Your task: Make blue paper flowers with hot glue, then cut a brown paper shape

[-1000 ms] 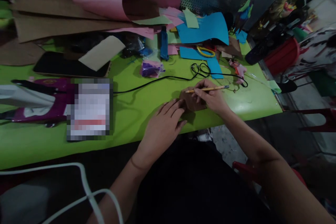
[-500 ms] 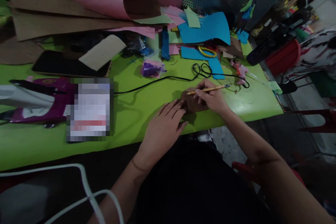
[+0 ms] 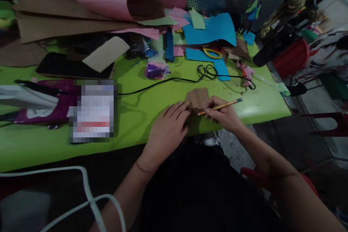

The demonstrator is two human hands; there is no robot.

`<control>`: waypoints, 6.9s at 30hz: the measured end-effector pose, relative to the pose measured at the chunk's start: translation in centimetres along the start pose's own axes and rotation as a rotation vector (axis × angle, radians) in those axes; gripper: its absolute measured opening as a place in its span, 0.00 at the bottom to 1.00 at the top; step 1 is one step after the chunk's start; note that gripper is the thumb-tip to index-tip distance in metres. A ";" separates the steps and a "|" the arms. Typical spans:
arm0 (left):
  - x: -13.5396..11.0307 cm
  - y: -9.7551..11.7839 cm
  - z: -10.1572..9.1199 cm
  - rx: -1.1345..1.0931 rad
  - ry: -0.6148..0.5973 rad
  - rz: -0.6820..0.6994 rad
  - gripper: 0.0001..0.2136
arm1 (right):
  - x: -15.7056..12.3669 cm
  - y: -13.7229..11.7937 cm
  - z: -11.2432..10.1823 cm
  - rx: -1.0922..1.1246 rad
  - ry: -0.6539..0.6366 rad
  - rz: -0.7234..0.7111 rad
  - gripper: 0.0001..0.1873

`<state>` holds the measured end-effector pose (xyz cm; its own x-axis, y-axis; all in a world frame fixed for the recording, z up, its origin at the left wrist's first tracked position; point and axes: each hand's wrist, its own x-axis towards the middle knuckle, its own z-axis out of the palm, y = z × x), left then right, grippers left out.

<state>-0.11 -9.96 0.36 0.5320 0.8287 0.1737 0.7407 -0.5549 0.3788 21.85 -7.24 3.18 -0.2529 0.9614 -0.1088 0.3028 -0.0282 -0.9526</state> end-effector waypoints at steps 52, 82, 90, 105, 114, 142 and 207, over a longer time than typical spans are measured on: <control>0.0 -0.1 0.3 -0.046 0.072 -0.032 0.19 | 0.9 0.6 0.4 0.114 -0.005 0.007 0.16; 0.2 -0.2 0.5 0.106 0.071 0.017 0.20 | 3.8 1.9 0.9 -0.197 0.234 -0.180 0.04; 0.2 -0.3 0.4 0.134 0.079 0.036 0.19 | 3.1 2.2 -1.1 -0.202 0.410 -0.093 0.05; 0.6 0.9 0.2 0.138 0.111 0.008 0.22 | 2.8 2.5 -1.4 -0.205 0.471 -0.088 0.05; 2.1 2.9 1.4 0.087 0.014 0.066 0.23 | 2.9 2.8 -1.5 -0.196 0.462 -0.089 0.06; 2.0 3.8 2.8 0.140 -0.017 0.057 0.28 | 3.1 2.2 1.5 -0.082 0.114 -0.199 0.03; 1.2 4.0 3.3 0.121 0.094 0.032 0.28 | 0.1 -0.2 -1.2 -0.244 0.542 -0.302 0.03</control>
<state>4.89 -11.43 -0.94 0.5197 0.8104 0.2706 0.7710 -0.5813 0.2602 22.88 -6.79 3.75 0.1193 0.9208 0.3713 0.5065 0.2653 -0.8204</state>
